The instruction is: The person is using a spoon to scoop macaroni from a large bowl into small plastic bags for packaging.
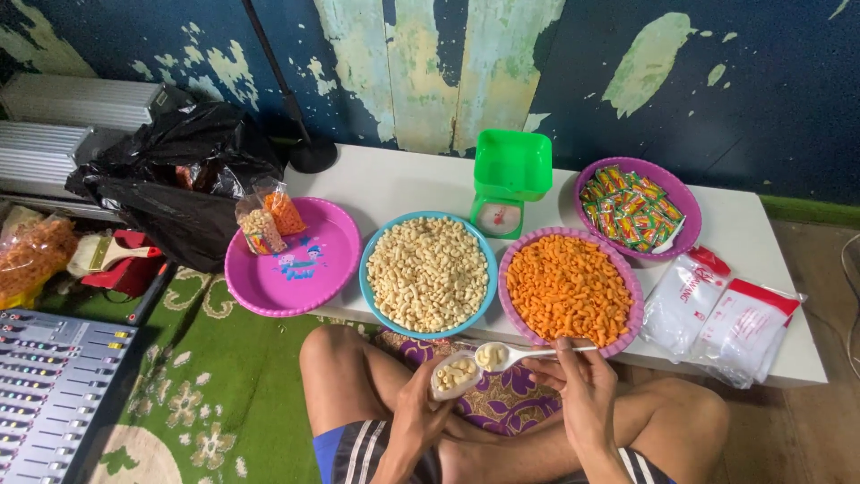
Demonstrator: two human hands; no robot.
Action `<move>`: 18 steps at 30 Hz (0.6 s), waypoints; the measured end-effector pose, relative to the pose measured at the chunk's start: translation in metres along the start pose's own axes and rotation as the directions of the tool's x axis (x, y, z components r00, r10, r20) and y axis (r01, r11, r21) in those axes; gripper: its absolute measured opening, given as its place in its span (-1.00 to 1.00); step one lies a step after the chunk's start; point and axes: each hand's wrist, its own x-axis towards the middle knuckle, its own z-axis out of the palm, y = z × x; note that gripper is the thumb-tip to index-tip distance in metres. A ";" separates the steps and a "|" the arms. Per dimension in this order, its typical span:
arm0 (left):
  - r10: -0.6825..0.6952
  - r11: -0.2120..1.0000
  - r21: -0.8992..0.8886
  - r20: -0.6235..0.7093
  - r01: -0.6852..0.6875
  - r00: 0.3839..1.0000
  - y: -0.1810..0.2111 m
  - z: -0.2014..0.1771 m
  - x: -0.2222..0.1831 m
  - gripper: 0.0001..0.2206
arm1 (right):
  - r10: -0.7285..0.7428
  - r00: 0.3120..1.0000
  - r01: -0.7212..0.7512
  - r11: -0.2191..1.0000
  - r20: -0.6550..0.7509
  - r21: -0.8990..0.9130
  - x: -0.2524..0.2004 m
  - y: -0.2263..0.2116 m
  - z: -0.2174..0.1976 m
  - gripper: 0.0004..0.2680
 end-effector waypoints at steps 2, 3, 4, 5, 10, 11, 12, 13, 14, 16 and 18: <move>0.020 1.000 0.009 -0.001 -0.020 1.000 0.006 0.001 -0.005 -0.37 | -0.007 1.000 0.007 0.999 0.005 -0.034 -0.008 -0.007 -0.001 -0.81; 0.040 0.999 0.019 -0.004 -0.040 0.999 0.009 0.002 -0.006 -0.40 | -0.014 1.000 0.015 0.998 0.012 -0.067 -0.012 -0.010 -0.001 -0.82; 0.043 0.999 0.020 -0.002 -0.043 0.999 0.019 -0.001 -0.006 -0.40 | -0.016 1.000 0.017 0.998 0.011 -0.064 -0.015 -0.013 0.000 -0.82; 0.047 0.999 -0.011 0.023 -0.046 0.999 0.029 -0.004 -0.005 -0.42 | -0.005 1.000 0.007 0.996 0.023 -0.091 -0.018 -0.016 0.001 -0.79; 0.020 0.997 -0.078 0.144 -0.009 0.989 0.060 -0.010 -0.004 -0.50 | 0.004 0.997 0.010 0.984 0.078 -0.176 -0.025 -0.017 0.002 -0.80; -0.023 0.990 -0.133 0.178 0.047 0.984 0.064 -0.011 -0.003 -0.52 | -0.031 0.993 0.054 0.976 0.112 -0.210 -0.026 -0.019 0.003 -0.80; -0.062 0.977 -0.187 0.217 0.104 0.974 0.068 -0.011 -0.002 -0.53 | -0.065 0.987 0.100 0.965 0.145 -0.244 -0.028 -0.021 0.004 -0.81; -0.063 0.977 -0.186 0.218 0.105 0.974 0.071 -0.012 -0.001 -0.53 | -0.064 0.987 0.098 0.965 0.145 -0.244 -0.030 -0.023 0.005 -0.81; -0.062 0.964 -0.239 0.229 0.118 0.971 0.075 -0.013 -0.001 -0.51 | -0.119 0.977 0.170 0.934 0.177 -0.315 -0.033 -0.026 0.006 -0.81; -0.064 0.947 -0.290 0.242 0.135 0.968 0.080 -0.015 -0.002 -0.49 | -0.167 0.963 0.238 0.893 0.210 -0.382 -0.038 -0.029 0.006 -0.79; -0.045 0.957 -0.265 0.258 0.115 0.965 0.083 -0.017 -0.001 -0.48 | -0.281 0.893 0.427 0.776 0.350 -0.465 -0.040 -0.032 0.003 -0.82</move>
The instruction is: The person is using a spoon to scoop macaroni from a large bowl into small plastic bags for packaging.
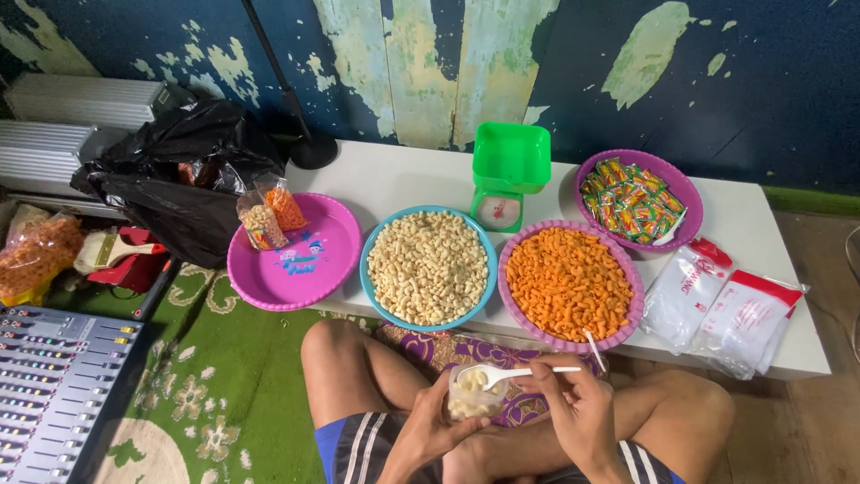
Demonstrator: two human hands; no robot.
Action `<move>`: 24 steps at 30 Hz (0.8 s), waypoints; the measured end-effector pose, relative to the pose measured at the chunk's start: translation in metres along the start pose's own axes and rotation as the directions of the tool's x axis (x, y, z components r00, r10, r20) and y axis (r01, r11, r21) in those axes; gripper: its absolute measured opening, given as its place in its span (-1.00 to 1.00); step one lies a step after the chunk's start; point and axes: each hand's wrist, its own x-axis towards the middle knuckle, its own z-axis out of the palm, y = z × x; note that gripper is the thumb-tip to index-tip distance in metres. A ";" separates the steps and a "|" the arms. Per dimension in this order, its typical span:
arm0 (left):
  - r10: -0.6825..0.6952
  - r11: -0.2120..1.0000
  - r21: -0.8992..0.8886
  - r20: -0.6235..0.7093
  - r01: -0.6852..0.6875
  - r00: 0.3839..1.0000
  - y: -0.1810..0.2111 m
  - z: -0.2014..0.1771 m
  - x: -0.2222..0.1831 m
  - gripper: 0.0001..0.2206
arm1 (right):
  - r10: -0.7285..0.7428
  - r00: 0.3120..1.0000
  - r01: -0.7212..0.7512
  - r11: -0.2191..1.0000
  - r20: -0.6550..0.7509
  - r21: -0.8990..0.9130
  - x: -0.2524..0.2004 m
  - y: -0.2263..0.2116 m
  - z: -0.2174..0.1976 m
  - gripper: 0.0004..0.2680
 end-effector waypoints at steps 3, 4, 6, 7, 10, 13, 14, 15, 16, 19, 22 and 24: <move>-0.026 0.999 -0.019 0.002 0.026 1.000 0.008 -0.002 0.002 -0.49 | -0.169 0.985 0.169 0.985 0.015 0.018 -0.005 -0.002 0.000 -0.89; -0.027 0.999 -0.021 0.000 0.027 1.000 0.008 -0.001 0.002 -0.49 | -0.168 0.986 0.168 0.986 0.018 0.018 -0.004 -0.006 0.000 -0.89; 0.013 1.000 -0.014 0.000 -0.013 1.000 0.009 -0.001 0.004 -0.48 | -0.236 0.972 0.235 0.972 0.024 0.020 -0.002 -0.014 0.001 -0.87; 0.012 1.000 -0.015 -0.002 -0.012 1.000 0.011 -0.001 0.003 -0.48 | -0.235 0.972 0.235 0.972 0.027 0.021 -0.002 -0.016 0.001 -0.87; 0.033 0.999 -0.009 -0.008 -0.033 0.999 0.018 -0.001 0.006 -0.43 | -0.358 0.934 0.356 0.931 -0.010 -0.077 0.004 -0.023 -0.002 -0.87; 0.012 1.000 -0.025 0.002 -0.012 1.000 0.026 -0.002 0.010 -0.50 | -0.415 0.909 0.415 0.895 0.033 -0.162 0.010 -0.033 -0.013 -0.90; 0.019 0.998 -0.052 -0.001 -0.019 1.000 0.030 -0.003 0.011 -0.49 | -0.479 0.874 0.484 0.851 0.077 -0.203 0.013 -0.032 -0.017 -0.90; 0.026 0.996 -0.080 -0.004 -0.026 1.000 0.034 -0.004 0.012 -0.47 | -0.538 0.834 0.551 0.799 0.124 -0.241 0.015 -0.030 -0.021 -0.89; 0.025 0.996 -0.081 -0.008 -0.025 1.000 0.039 -0.005 0.013 -0.47 | -0.538 0.834 0.552 0.799 0.127 -0.239 0.014 -0.029 -0.023 -0.89; 0.020 0.992 -0.128 0.019 -0.017 1.000 0.048 -0.008 0.013 -0.45 | -0.560 0.822 0.565 0.784 0.100 -0.258 0.013 -0.029 -0.026 -0.90; 0.098 0.984 -0.152 0.021 -0.094 0.995 0.047 -0.007 0.013 -0.43 | -0.499 0.857 0.514 0.846 0.127 -0.144 0.016 -0.037 -0.029 -0.93; 0.098 0.992 -0.089 0.033 -0.094 0.995 0.036 -0.006 0.012 -0.42 | -0.548 0.822 0.570 0.791 0.156 -0.223 0.017 -0.036 -0.028 -0.89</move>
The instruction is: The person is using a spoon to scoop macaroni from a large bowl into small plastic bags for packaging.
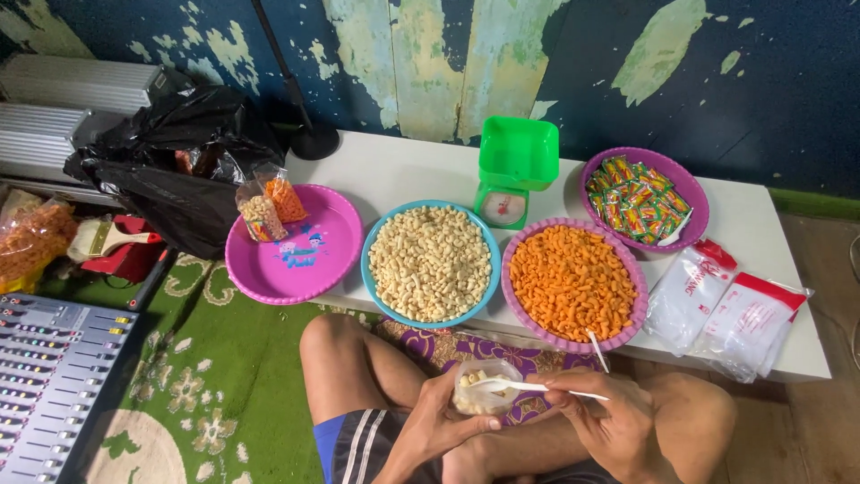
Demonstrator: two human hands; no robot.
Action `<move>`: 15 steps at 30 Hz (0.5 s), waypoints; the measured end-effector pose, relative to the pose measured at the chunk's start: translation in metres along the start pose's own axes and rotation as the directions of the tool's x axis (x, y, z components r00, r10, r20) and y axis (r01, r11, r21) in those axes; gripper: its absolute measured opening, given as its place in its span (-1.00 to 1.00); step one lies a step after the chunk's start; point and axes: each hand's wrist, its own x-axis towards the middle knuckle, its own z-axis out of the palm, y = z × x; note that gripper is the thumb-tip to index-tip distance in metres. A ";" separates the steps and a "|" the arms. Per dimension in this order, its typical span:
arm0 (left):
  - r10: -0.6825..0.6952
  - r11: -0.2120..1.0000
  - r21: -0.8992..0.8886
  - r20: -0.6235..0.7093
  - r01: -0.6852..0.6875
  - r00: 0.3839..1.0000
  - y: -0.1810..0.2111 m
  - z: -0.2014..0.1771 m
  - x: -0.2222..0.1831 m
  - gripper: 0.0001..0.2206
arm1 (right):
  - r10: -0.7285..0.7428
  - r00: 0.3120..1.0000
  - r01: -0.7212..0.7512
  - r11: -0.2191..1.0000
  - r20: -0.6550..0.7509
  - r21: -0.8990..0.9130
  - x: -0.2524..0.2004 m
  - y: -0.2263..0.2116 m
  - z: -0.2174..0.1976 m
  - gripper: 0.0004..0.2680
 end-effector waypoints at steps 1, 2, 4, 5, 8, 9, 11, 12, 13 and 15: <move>0.000 1.000 0.000 0.000 0.000 1.000 -0.001 0.000 0.001 -0.42 | 0.000 1.000 0.000 1.000 0.000 0.000 -0.001 0.000 0.000 -0.89; 0.014 1.000 0.014 0.004 -0.014 1.000 -0.002 -0.001 0.001 -0.43 | 0.033 0.999 -0.032 0.999 -0.031 0.022 -0.001 0.000 0.001 -0.90; 0.025 0.999 0.027 0.007 -0.025 1.000 -0.006 -0.001 0.001 -0.43 | 0.068 0.996 -0.065 0.997 -0.060 0.046 0.001 0.001 0.003 -0.91; 0.022 0.998 0.059 0.000 -0.022 1.000 -0.009 -0.002 0.001 -0.43 | 0.023 1.000 -0.022 0.998 -0.002 0.052 0.003 0.001 0.004 -0.90; -0.006 0.998 0.065 -0.007 0.006 1.000 -0.005 -0.005 0.004 -0.42 | 0.000 1.000 -0.001 0.999 0.022 0.039 0.002 0.006 0.008 -0.88; -0.032 0.999 0.037 -0.008 0.032 0.999 -0.003 -0.006 0.005 -0.41 | 0.021 1.000 -0.021 1.000 -0.011 0.020 -0.001 0.009 0.010 -0.89; -0.035 0.998 0.054 -0.029 0.036 0.999 -0.008 -0.008 0.007 -0.42 | 0.061 0.998 -0.061 0.994 0.005 0.090 0.007 0.010 0.012 -0.90; -0.036 0.997 0.072 -0.043 0.039 0.998 -0.011 -0.010 0.009 -0.44 | 0.102 0.995 -0.104 0.982 0.018 0.157 0.011 0.010 0.013 -0.91; -0.039 0.997 0.070 -0.042 0.042 0.998 -0.014 -0.011 0.008 -0.44 | 0.105 0.994 -0.107 0.982 0.019 0.156 0.008 0.013 0.015 -0.91; 0.001 0.994 0.108 -0.099 0.010 0.995 -0.020 -0.014 0.009 -0.46 | 0.296 0.944 -0.259 0.939 -0.148 0.227 0.005 0.023 0.021 -0.86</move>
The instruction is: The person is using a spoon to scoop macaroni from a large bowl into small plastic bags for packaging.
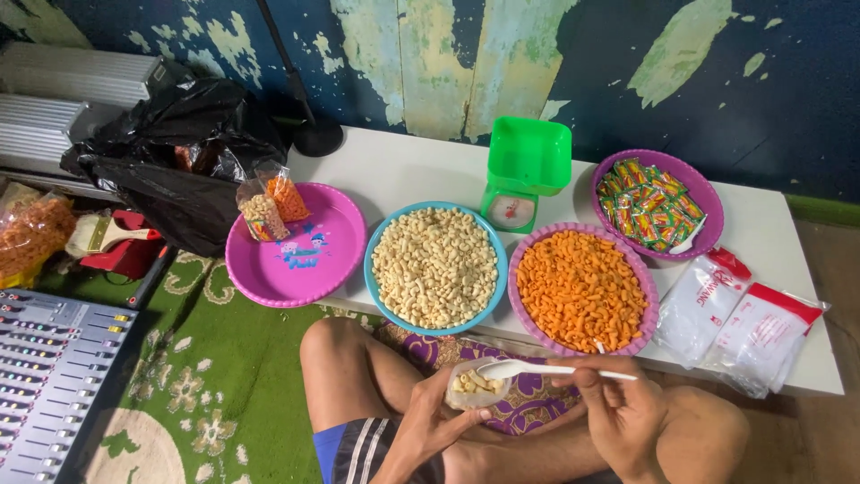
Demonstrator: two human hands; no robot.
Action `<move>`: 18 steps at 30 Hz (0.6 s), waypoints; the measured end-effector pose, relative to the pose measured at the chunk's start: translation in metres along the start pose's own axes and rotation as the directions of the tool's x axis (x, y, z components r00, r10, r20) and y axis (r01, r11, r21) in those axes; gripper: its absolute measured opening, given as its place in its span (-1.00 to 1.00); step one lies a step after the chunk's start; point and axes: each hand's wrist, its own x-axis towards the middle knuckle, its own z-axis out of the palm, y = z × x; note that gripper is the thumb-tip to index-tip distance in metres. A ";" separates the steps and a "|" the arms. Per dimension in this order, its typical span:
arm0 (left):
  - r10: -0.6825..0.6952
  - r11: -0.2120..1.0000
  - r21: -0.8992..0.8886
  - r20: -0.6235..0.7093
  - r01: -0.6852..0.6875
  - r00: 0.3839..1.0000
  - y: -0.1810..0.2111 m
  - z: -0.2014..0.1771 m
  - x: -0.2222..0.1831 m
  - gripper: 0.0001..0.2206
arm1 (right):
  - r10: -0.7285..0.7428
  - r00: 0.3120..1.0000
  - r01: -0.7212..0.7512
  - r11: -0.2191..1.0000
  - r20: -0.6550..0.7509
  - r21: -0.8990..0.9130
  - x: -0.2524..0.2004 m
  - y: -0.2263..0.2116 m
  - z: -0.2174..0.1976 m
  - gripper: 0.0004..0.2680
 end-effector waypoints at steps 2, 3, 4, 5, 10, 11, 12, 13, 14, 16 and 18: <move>-0.010 0.999 0.044 -0.058 0.013 0.998 -0.016 -0.002 -0.002 -0.46 | 0.099 0.992 -0.096 0.995 -0.083 0.042 0.005 0.016 0.004 -0.86; -0.008 0.996 0.088 -0.111 0.018 0.994 -0.025 -0.004 -0.001 -0.47 | 0.193 0.967 -0.180 0.980 -0.169 0.088 0.009 0.024 0.005 -0.86; -0.009 0.996 0.087 -0.113 0.019 0.994 -0.037 -0.006 -0.001 -0.47 | 0.193 0.967 -0.180 0.980 -0.166 0.088 0.016 0.032 0.011 -0.86; -0.029 0.994 0.102 -0.170 0.046 0.985 -0.048 -0.008 -0.002 -0.49 | 0.269 0.940 -0.245 0.960 -0.210 0.136 0.023 0.039 0.016 -0.88; -0.309 0.951 -0.081 -0.257 0.298 0.916 -0.081 -0.024 0.001 -0.53 | 0.387 0.901 -0.358 0.919 -0.195 0.167 0.041 0.106 0.049 -0.84; -0.305 0.947 -0.003 -0.316 0.320 0.898 -0.091 -0.029 0.001 -0.50 | 0.430 0.886 -0.420 0.903 -0.171 0.096 0.044 0.118 0.058 -0.85; -0.295 0.936 0.073 -0.374 0.345 0.879 -0.100 -0.034 0.001 -0.47 | 0.474 0.867 -0.476 0.879 -0.151 0.023 0.046 0.131 0.066 -0.86; -0.302 0.934 0.067 -0.375 0.351 0.877 -0.102 -0.036 0.004 -0.47 | 0.477 0.866 -0.480 0.877 -0.147 0.018 0.049 0.139 0.076 -0.86; -0.311 0.935 0.028 -0.411 0.353 0.857 -0.105 -0.038 0.007 -0.48 | 0.433 0.890 -0.442 0.896 -0.140 -0.039 0.052 0.147 0.086 -0.86; -0.321 0.936 -0.015 -0.447 0.352 0.835 -0.110 -0.043 0.013 -0.49 | 0.387 0.913 -0.400 0.911 -0.129 -0.098 0.058 0.158 0.103 -0.86; -0.427 0.894 -0.117 -0.511 0.432 0.746 -0.115 -0.045 0.017 -0.49 | 0.228 0.964 -0.255 0.937 -0.134 -0.239 0.061 0.164 0.115 -0.84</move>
